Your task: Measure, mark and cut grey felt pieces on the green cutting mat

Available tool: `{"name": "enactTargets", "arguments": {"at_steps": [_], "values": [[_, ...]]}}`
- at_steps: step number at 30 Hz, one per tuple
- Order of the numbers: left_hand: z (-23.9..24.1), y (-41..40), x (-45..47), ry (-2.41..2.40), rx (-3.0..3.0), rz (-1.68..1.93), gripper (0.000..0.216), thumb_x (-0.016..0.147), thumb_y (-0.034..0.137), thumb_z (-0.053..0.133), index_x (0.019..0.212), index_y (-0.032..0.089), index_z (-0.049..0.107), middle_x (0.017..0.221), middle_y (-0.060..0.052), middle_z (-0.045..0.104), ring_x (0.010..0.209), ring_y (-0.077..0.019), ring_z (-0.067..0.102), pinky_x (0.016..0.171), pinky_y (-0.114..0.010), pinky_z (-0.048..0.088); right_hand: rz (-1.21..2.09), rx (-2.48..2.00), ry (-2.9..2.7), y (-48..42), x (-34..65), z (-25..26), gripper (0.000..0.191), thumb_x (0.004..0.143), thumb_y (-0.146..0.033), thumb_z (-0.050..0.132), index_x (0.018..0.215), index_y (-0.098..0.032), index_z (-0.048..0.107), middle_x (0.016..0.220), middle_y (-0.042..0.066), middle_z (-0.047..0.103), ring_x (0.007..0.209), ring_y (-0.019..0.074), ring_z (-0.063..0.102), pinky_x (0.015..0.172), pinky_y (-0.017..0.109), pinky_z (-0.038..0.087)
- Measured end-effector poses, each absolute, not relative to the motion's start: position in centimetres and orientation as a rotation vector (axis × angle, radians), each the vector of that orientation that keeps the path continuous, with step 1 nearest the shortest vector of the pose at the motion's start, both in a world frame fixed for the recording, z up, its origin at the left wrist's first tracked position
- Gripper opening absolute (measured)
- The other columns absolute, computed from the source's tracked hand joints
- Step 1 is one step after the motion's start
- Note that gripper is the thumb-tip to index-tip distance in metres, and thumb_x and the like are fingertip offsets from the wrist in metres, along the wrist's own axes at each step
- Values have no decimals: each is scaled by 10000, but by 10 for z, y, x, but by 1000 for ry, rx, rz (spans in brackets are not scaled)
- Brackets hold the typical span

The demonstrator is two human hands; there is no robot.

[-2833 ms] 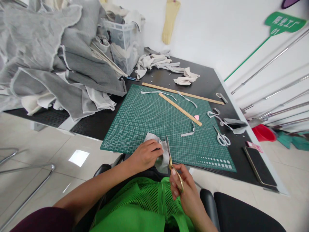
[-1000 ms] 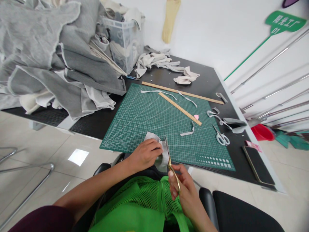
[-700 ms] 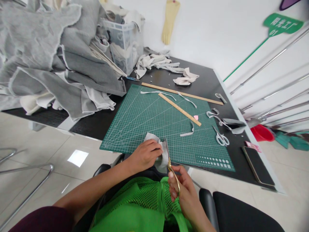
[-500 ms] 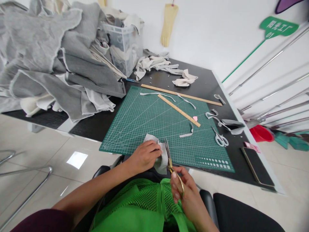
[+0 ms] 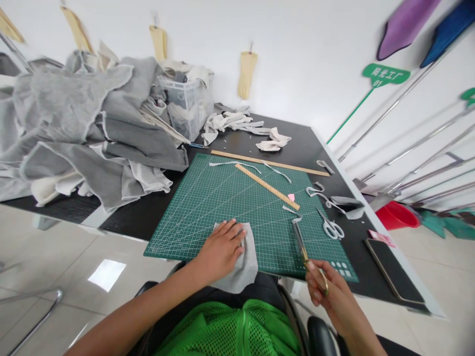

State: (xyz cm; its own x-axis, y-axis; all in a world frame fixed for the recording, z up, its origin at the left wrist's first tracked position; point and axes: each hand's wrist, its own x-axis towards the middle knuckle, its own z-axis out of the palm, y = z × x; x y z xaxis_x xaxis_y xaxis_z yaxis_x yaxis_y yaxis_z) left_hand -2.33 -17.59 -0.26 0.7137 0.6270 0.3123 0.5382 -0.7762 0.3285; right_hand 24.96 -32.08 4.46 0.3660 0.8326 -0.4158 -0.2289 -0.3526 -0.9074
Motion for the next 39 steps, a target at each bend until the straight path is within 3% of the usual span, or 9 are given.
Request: {"name": "enactTargets", "arguments": {"at_steps": [5, 9, 17, 21, 25, 28, 33, 39], "values": [[1, -140, -15, 1001, 2727, 335, 544, 999, 421, 411, 1518, 261, 391, 1602, -18, 350, 1511, -320, 221, 1226, -527, 222, 1135, -1618, -654, -317, 252, 44, 462, 771, -587, 765, 962, -223, 553, 575, -88, 452, 439, 82, 372, 411, 212, 349], [7, -86, -2, 950, 2732, 156, 542, 1004, 509, 364, 1532, 392, 331, 1629, 60, 277, 1528, -372, 111, 1213, -607, 124, 1225, -1641, -716, -312, 246, 42, 476, 769, -632, 728, 951, -231, 548, 542, -103, 435, 398, 73, 334, 386, 205, 320], [8, -5, 19, 604, 2798, 174, 490, 1019, 522, 343, 1499, 427, 376, 1628, 63, 279, 1533, -322, 142, 1213, -612, 69, 1274, -1682, -768, -297, 287, 45, 451, 798, -592, 727, 973, -214, 555, 607, -69, 554, 428, 72, 403, 435, 221, 360], [3, 1, 17, 639, 2743, 350, 581, 999, 504, 432, 1547, 369, 295, 1611, 12, 329, 1526, -288, 182, 1227, -549, 142, 1146, -1805, -784, -291, 316, 45, 475, 789, -610, 724, 972, -215, 535, 623, -51, 586, 445, 100, 476, 442, 240, 384], [2, -2, 13, 746, 2715, 584, 522, 969, 518, 500, 1424, 262, 516, 1506, -65, 471, 1445, -278, 341, 1179, -468, 289, 998, -1886, -858, -291, 333, 50, 552, 752, -628, 749, 1036, -210, 526, 626, -39, 604, 445, 117, 487, 424, 247, 382], [7, -4, 11, 535, 2740, 498, 537, 919, 556, 573, 1370, 265, 566, 1409, -61, 551, 1332, -256, 459, 1121, -427, 364, 932, -1845, -913, -282, 339, 66, 553, 756, -597, 766, 1070, -206, 533, 666, -14, 638, 457, 113, 493, 426, 236, 379], [13, -4, 10, 511, 2790, 336, 647, 874, 655, 578, 1421, 314, 518, 1485, -61, 486, 1361, -319, 408, 1098, -523, 349, 782, -1753, -1060, -218, 344, 104, 530, 743, -537, 807, 1072, -204, 558, 669, -3, 660, 453, 111, 509, 424, 232, 402], [12, 0, 3, 477, 2794, 320, 629, 901, 627, 560, 1439, 307, 498, 1502, -54, 484, 1393, -293, 399, 1133, -492, 325, 885, -1653, -1048, -117, 361, 94, 480, 667, -489, 872, 937, -194, 608, 641, -4, 665, 432, 102, 511, 403, 227, 433]]}}
